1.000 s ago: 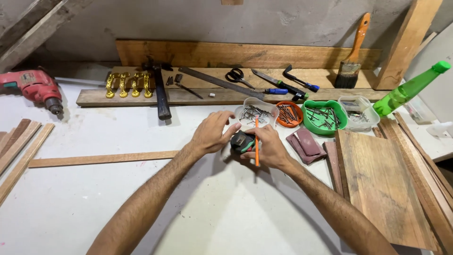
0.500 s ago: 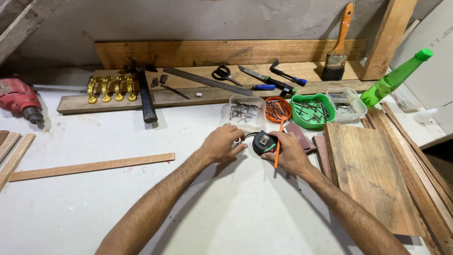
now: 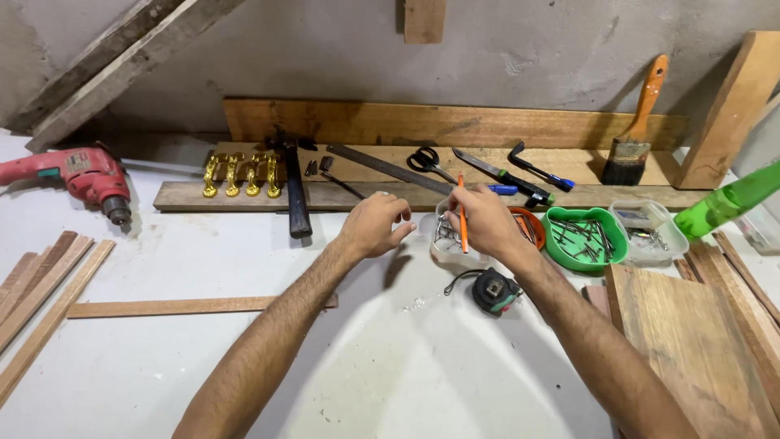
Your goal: Measure wooden strips and sand metal components on a workshop table.
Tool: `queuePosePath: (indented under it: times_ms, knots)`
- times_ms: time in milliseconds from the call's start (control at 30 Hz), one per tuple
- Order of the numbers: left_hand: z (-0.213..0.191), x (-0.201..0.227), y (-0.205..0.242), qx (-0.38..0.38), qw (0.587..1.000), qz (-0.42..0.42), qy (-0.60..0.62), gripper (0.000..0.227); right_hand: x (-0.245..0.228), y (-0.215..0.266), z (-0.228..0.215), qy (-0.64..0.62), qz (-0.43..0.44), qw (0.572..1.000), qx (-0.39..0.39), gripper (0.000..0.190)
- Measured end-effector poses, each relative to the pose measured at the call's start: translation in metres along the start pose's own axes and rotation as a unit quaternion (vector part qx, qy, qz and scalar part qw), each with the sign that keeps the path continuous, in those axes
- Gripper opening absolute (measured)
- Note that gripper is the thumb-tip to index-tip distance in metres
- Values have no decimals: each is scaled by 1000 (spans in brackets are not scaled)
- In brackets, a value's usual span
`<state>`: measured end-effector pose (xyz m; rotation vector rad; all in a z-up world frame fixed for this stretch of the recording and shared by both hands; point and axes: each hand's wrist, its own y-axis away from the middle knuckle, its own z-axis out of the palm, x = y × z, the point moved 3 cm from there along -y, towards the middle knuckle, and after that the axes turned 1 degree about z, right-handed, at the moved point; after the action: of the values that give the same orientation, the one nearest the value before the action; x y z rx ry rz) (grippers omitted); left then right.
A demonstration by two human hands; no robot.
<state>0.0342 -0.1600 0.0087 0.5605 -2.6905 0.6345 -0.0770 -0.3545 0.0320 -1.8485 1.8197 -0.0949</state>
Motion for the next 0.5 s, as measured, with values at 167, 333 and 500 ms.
queuePosePath:
  times_ms: [167, 333, 500]
  knots:
    - [5, -42, -33, 3, 999, -31, -29, 23, 21, -64, 57, 47, 48, 993, -101, 15]
    - [19, -65, -65, -40, 995, -62, -65, 31, 51, -97, 94, 134, 37, 983, -118, 20]
    - [41, -82, -86, -72, 994, -37, -68, 42, 70, -106, 109, 190, 34, 964, -181, 43]
